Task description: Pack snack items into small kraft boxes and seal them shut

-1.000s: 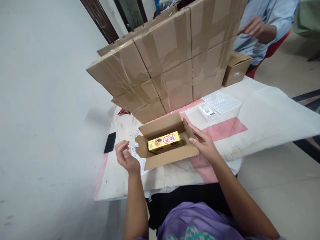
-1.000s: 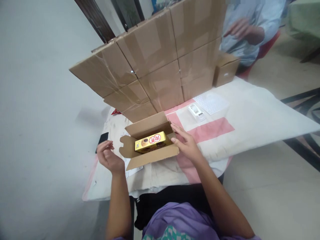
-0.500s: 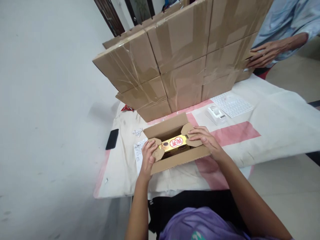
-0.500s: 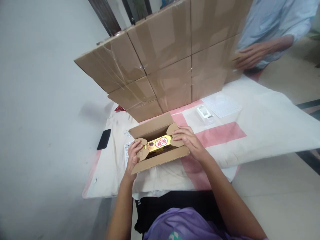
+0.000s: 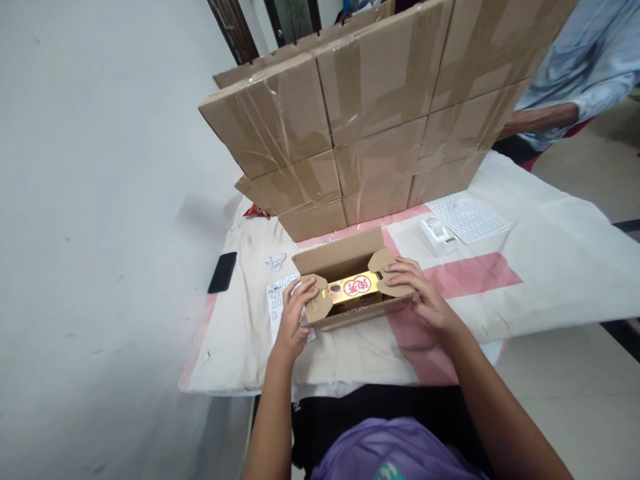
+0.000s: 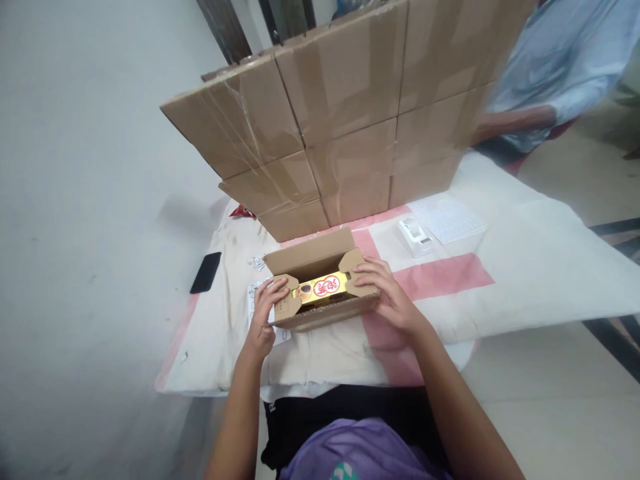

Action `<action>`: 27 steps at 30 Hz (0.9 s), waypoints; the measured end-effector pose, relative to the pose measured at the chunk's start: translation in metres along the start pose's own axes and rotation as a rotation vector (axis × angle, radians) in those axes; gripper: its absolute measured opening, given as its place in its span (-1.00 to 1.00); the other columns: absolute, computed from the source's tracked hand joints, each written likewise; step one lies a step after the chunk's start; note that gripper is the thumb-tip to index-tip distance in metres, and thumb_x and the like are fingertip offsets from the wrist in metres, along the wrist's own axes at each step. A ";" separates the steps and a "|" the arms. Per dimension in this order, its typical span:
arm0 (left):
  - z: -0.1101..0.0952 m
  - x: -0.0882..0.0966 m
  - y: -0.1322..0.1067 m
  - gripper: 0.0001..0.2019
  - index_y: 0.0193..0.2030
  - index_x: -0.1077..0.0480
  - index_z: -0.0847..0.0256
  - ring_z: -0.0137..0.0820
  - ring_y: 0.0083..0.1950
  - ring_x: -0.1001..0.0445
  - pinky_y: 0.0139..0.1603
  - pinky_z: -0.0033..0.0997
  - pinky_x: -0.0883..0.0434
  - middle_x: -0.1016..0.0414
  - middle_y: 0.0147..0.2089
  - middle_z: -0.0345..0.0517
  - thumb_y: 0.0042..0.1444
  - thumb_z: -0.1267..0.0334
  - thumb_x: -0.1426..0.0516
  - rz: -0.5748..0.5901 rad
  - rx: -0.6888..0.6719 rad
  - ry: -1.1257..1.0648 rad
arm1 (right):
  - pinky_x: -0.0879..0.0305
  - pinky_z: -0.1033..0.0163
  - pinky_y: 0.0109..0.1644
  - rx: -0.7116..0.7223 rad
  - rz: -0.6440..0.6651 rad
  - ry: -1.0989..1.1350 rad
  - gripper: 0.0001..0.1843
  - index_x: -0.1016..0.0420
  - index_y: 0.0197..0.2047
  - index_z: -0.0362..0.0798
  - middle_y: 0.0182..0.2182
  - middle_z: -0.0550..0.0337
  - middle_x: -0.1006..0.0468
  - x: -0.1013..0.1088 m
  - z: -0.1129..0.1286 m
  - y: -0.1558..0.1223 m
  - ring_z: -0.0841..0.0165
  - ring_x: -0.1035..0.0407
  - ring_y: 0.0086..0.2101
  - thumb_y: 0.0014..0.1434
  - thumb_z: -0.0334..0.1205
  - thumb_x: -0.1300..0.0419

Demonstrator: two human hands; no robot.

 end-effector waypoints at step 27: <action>0.041 -0.004 0.032 -0.72 0.00 -0.44 0.12 -0.11 0.26 -0.40 0.24 0.01 -0.40 -0.44 0.22 0.04 0.16 0.21 -0.07 -0.195 0.284 -0.346 | -0.27 -0.07 0.21 -0.159 -0.187 0.036 -0.30 -0.20 0.45 0.29 0.26 0.19 -0.43 0.001 -0.011 0.019 0.18 -0.36 0.05 0.29 -0.35 -0.03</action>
Point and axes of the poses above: each hand's wrist, its own y-axis towards the middle knuckle, its own x-axis out of the back of the hand, z = x × y, the point moved 9 cm from there along y, towards the middle knuckle
